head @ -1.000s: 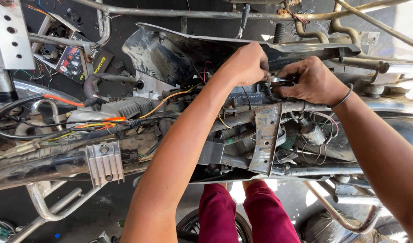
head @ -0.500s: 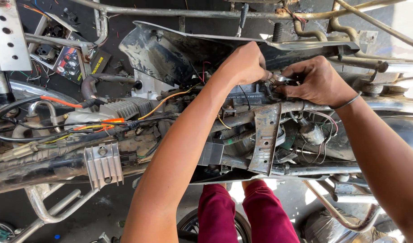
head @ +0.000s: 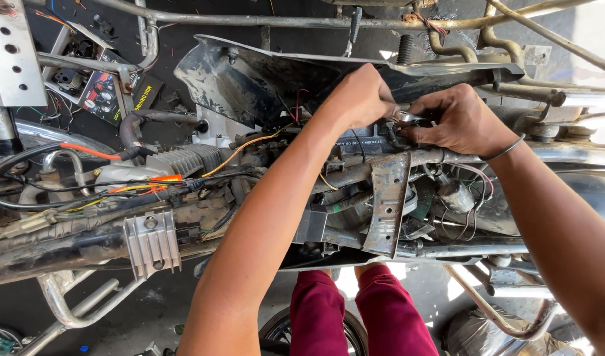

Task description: Repairing motorcycle electrical components and wiring using a wrench and manual manipulation.

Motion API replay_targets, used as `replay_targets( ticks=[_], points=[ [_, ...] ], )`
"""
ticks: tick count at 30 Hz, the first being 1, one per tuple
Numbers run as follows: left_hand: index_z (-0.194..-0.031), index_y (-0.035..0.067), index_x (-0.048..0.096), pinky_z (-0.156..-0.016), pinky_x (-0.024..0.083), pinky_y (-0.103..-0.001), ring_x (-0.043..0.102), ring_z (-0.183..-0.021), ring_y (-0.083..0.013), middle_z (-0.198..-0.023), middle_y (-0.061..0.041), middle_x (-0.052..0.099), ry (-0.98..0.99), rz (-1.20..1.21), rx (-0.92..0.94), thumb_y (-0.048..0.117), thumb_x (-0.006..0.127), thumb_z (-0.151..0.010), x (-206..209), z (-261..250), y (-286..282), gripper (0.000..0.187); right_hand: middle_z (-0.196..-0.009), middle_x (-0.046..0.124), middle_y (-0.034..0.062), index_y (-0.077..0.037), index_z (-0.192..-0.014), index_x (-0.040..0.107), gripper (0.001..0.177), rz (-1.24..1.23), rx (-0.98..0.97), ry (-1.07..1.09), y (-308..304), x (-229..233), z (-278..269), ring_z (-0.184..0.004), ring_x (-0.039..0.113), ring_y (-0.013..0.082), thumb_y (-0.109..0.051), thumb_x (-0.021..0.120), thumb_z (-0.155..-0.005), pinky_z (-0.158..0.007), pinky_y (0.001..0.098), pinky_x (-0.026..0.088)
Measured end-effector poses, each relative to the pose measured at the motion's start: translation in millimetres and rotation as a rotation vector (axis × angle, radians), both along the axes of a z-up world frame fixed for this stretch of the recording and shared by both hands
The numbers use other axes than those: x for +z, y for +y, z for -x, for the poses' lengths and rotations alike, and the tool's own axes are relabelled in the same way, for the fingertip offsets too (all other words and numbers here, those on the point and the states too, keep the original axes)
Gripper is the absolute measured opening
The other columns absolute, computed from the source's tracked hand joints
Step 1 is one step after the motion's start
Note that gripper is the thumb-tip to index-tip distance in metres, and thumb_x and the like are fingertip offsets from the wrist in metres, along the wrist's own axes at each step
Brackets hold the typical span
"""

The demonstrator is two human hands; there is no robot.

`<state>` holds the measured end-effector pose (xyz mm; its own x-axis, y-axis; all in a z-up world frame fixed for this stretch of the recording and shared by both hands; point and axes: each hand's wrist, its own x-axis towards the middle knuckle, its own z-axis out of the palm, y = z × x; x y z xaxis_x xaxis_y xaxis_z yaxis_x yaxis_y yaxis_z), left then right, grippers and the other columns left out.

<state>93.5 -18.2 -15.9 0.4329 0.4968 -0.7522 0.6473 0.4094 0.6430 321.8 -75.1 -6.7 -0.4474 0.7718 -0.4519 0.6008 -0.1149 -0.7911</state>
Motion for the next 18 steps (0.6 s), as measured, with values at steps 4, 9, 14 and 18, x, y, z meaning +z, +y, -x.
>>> replay_targets(
  ticks=[4, 9, 14, 18],
  points=[
    [-0.132, 0.007, 0.083, -0.085, 0.069, -0.035, 0.086, -0.096, -0.0196, -0.112, -0.01, 0.091, -0.052, -0.029, 0.088, 0.012, 0.096, -0.084, 2, 4, 0, 0.05, -0.068, 0.05, -0.0069, -0.007, -0.094, 0.08, 0.011, 0.01, -0.006, 0.011, 0, -2, -3, -0.065, 0.035, 0.0038, -0.008, 0.091, -0.093, -0.054, 0.0264, 0.025],
    [-0.105, 0.014, 0.092, -0.073, 0.059, -0.037, 0.077, -0.09, -0.0202, -0.105, -0.008, 0.088, -0.008, -0.062, 0.071, 0.021, 0.091, -0.092, 3, 6, -4, 0.015, -0.07, 0.049, -0.0086, -0.008, -0.09, 0.078, 0.014, -0.008, -0.01, -0.01, 0, -6, -3, -0.068, 0.034, 0.004, -0.01, 0.091, -0.094, -0.056, 0.0274, 0.025],
    [-0.115, 0.007, 0.089, -0.086, 0.068, -0.031, 0.087, -0.096, -0.017, -0.104, -0.01, 0.092, -0.122, 0.055, 0.157, 0.001, 0.086, -0.088, -3, 6, -2, 0.028, -0.069, 0.053, -0.0074, -0.007, -0.093, 0.08, 0.013, -0.009, 0.005, 0.011, 2, -4, -2, -0.065, 0.036, 0.0038, -0.012, 0.092, -0.095, -0.054, 0.0263, 0.026],
    [-0.123, 0.01, 0.089, -0.094, 0.062, -0.029, 0.083, -0.106, -0.0131, -0.108, -0.003, 0.093, -0.131, 0.125, 0.109, -0.004, 0.07, -0.093, 2, 4, 0, 0.039, -0.069, 0.051, -0.0069, -0.006, -0.093, 0.08, 0.013, -0.007, -0.009, -0.001, 0, -5, -3, -0.065, 0.035, 0.0047, -0.01, 0.092, -0.094, -0.054, 0.0268, 0.025]
  ],
)
